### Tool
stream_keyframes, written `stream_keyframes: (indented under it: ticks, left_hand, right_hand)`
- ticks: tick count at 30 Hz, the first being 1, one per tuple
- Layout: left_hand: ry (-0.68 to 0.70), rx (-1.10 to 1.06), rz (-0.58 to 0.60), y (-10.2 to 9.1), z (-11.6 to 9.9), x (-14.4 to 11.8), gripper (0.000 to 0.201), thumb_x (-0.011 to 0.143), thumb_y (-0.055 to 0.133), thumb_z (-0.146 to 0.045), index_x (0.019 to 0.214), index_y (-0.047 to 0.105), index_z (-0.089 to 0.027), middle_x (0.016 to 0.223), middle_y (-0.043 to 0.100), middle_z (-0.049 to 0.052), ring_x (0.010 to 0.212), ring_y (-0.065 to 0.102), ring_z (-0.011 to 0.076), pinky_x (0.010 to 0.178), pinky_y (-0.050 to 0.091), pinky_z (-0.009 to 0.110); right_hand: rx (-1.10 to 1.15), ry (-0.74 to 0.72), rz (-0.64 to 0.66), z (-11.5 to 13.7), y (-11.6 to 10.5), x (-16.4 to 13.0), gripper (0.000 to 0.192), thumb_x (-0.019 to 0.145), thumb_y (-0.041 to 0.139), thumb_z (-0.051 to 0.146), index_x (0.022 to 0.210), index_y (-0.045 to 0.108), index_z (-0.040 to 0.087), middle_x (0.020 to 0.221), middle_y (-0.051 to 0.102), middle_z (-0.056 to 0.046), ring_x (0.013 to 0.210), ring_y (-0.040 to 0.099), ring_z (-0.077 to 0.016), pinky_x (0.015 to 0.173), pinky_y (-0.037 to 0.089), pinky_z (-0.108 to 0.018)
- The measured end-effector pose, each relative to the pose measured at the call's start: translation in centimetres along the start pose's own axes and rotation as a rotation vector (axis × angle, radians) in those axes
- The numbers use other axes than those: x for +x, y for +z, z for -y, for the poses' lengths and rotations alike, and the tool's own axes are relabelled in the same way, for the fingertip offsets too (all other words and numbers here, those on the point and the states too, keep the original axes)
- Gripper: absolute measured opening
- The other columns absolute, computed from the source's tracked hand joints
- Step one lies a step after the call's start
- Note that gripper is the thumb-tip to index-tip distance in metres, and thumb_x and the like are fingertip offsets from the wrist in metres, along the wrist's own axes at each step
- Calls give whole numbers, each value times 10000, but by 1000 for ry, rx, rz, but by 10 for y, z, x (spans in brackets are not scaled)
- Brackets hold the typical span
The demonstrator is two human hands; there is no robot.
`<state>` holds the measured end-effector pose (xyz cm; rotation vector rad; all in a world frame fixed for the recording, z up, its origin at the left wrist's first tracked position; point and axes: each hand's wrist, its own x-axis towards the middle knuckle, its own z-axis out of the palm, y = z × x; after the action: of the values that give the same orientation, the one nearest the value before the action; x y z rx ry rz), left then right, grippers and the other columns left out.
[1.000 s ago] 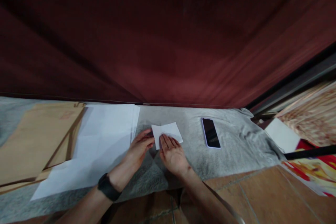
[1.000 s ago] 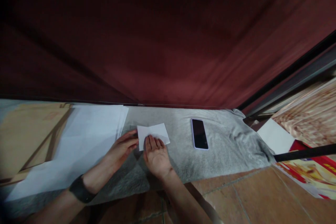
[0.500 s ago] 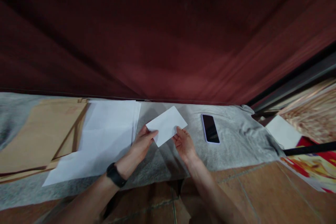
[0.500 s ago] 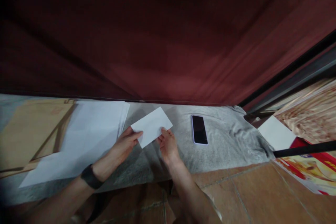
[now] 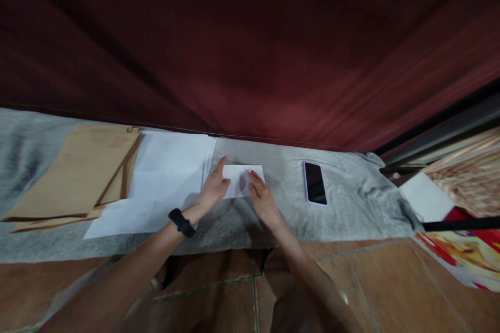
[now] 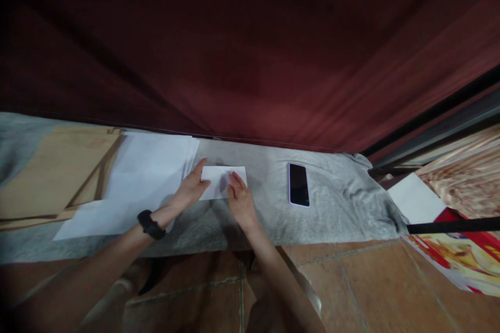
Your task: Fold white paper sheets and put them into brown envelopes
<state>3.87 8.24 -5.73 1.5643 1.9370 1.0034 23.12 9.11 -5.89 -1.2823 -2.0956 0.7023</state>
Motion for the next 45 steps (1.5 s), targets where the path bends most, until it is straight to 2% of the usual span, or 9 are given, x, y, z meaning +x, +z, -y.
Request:
stream_keyframes:
  ticks: [3, 5, 8, 10, 13, 19, 26, 36, 45]
  left_hand:
    - [15, 92, 18, -2, -8, -4, 812, 830, 510, -94, 1597, 244, -115, 1427, 598, 166, 1217, 642, 286, 1054, 514, 419]
    - [83, 172, -14, -3, -13, -8, 767, 848, 484, -79, 1586, 277, -116, 1468, 552, 180, 1286, 594, 296, 1095, 482, 443]
    - [221, 327, -70, 3, -19, -18, 600, 934, 448, -154, 1529, 390, -104, 1600, 386, 202, 1472, 388, 339, 1184, 375, 514]
    - [324, 391, -25, 13, -21, -28, 548, 998, 411, -262, 1522, 401, -105, 1648, 310, 186, 1532, 274, 324, 1222, 318, 511]
    - [412, 449, 96, 29, -25, -43, 597, 1040, 347, -400, 1562, 334, -111, 1634, 354, 163, 1540, 270, 266, 1244, 289, 474]
    - [414, 554, 142, 32, -25, -56, 703, 1046, 295, -518, 1577, 294, -57, 1643, 321, 182, 1548, 244, 262, 1274, 210, 448]
    - [466, 618, 147, 25, -17, -62, 667, 1046, 325, -498, 1569, 332, -84, 1657, 294, 160, 1559, 204, 268, 1282, 167, 467]
    - [442, 617, 106, 19, -5, -67, 682, 1025, 391, -487, 1561, 336, -69, 1648, 301, 186, 1554, 216, 280, 1270, 218, 471]
    - [423, 606, 29, 10, 7, -68, 668, 1016, 399, -434, 1539, 353, -20, 1622, 340, 222, 1537, 268, 299, 1252, 271, 485]
  right_hand:
    - [-290, -108, 95, 9, 12, -8, 490, 1054, 369, 303, 1510, 475, 157, 1607, 417, -93, 1497, 368, -219, 1241, 311, -431]
    - [-408, -129, 104, 10, 16, -11, 503, 1062, 374, 310, 1540, 432, 164, 1625, 384, -91, 1513, 334, -237, 1248, 281, -455]
    - [-498, -132, 80, 7, 18, -13, 516, 1068, 371, 321, 1562, 396, 175, 1639, 355, -92, 1518, 321, -246, 1246, 263, -458]
    - [-540, -154, 76, 3, 20, -14, 526, 1061, 364, 281, 1572, 371, 160, 1647, 335, -99, 1525, 305, -244, 1250, 244, -452]
    - [-589, -196, 97, -4, 23, -18, 566, 1024, 382, 208, 1579, 338, 107, 1654, 316, -116, 1541, 258, -237, 1260, 211, -433]
    - [-666, -218, 165, -9, 17, -20, 584, 1010, 378, 187, 1591, 325, 157, 1679, 248, -108, 1562, 184, -268, 1257, 174, -499]
    - [-641, -80, 154, -14, 1, -13, 561, 1064, 282, 287, 1593, 303, 101, 1668, 272, -126, 1545, 234, -265, 1247, 204, -480]
    - [-593, -38, 69, -30, -9, -12, 574, 1066, 279, 341, 1584, 321, 97, 1635, 344, -162, 1522, 291, -271, 1233, 231, -493]
    - [-549, 40, 101, -35, -20, -8, 560, 1053, 292, 307, 1566, 363, 93, 1637, 340, -154, 1529, 282, -292, 1228, 245, -521]
